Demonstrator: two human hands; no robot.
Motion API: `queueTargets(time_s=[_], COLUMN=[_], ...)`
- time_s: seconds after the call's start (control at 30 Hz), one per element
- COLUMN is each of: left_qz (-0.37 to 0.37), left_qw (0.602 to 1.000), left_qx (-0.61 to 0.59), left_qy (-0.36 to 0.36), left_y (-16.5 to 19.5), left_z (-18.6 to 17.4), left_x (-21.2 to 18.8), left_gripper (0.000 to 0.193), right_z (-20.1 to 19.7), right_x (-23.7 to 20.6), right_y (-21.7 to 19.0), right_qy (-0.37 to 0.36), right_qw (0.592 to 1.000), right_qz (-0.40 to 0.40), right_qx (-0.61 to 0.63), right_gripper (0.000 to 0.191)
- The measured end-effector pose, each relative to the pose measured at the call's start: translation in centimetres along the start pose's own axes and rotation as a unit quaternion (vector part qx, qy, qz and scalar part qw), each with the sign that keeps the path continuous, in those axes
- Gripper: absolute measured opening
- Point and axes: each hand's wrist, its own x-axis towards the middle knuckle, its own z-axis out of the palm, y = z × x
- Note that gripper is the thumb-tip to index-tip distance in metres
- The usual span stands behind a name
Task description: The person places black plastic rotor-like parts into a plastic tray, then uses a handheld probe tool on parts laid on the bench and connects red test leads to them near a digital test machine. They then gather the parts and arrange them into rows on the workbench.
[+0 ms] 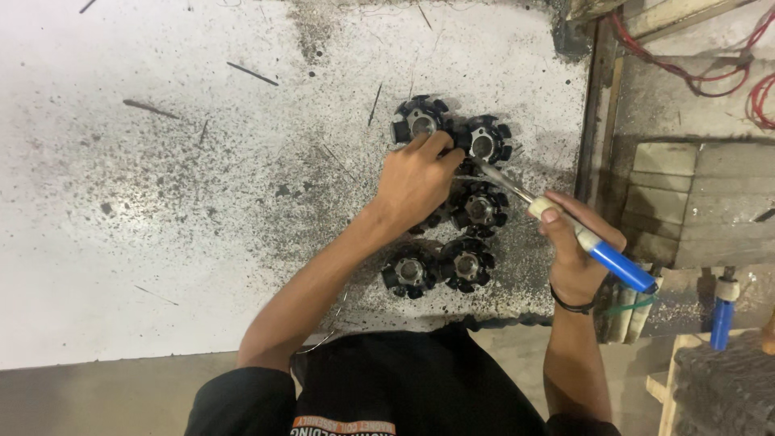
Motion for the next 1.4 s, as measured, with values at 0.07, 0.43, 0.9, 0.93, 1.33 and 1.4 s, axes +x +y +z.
queueTargets(time_s=[0.07,0.43,0.9,0.93,1.33,1.4], left_qz=[0.019,-0.053,-0.067,-0.067,-0.072,-0.046], left_qw=[1.000,0.997,0.994,0.994,0.992,0.992], left_qx=[0.025,-0.056,-0.020,-0.025,-0.022,-0.016], left_qy=[0.006,0.008,0.080,0.079,0.101,0.114], left_y=[-0.1,1.2,-2.8,-3.0,-2.7,-1.9], left_z=[0.4,-1.7,-6.2,-6.3,-5.5,-4.8], left_x=[-0.1,0.4,-2.1,-2.0,-2.5,-2.1], left_gripper=[0.024,0.030,0.032,0.034,0.032,0.029], right_z=[0.3,0.6,-0.7,-0.4,2.0,0.9], right_x=[0.1,1.6,-1.7,-1.6,0.1,0.0], right_y=[-1.4,-5.6,-0.8,-0.6,0.2,0.1], right_qy=[-0.012,-0.063,0.082,0.074,0.009,0.048], right_qw=[0.999,0.987,0.988,0.989,0.998,0.997], right_qz=[-0.028,-0.063,-0.070,-0.061,-0.068,-0.057], right_qx=[-0.025,-0.132,0.109,0.115,0.011,0.020], right_gripper=[0.030,0.026,0.029,0.030,0.032,0.033])
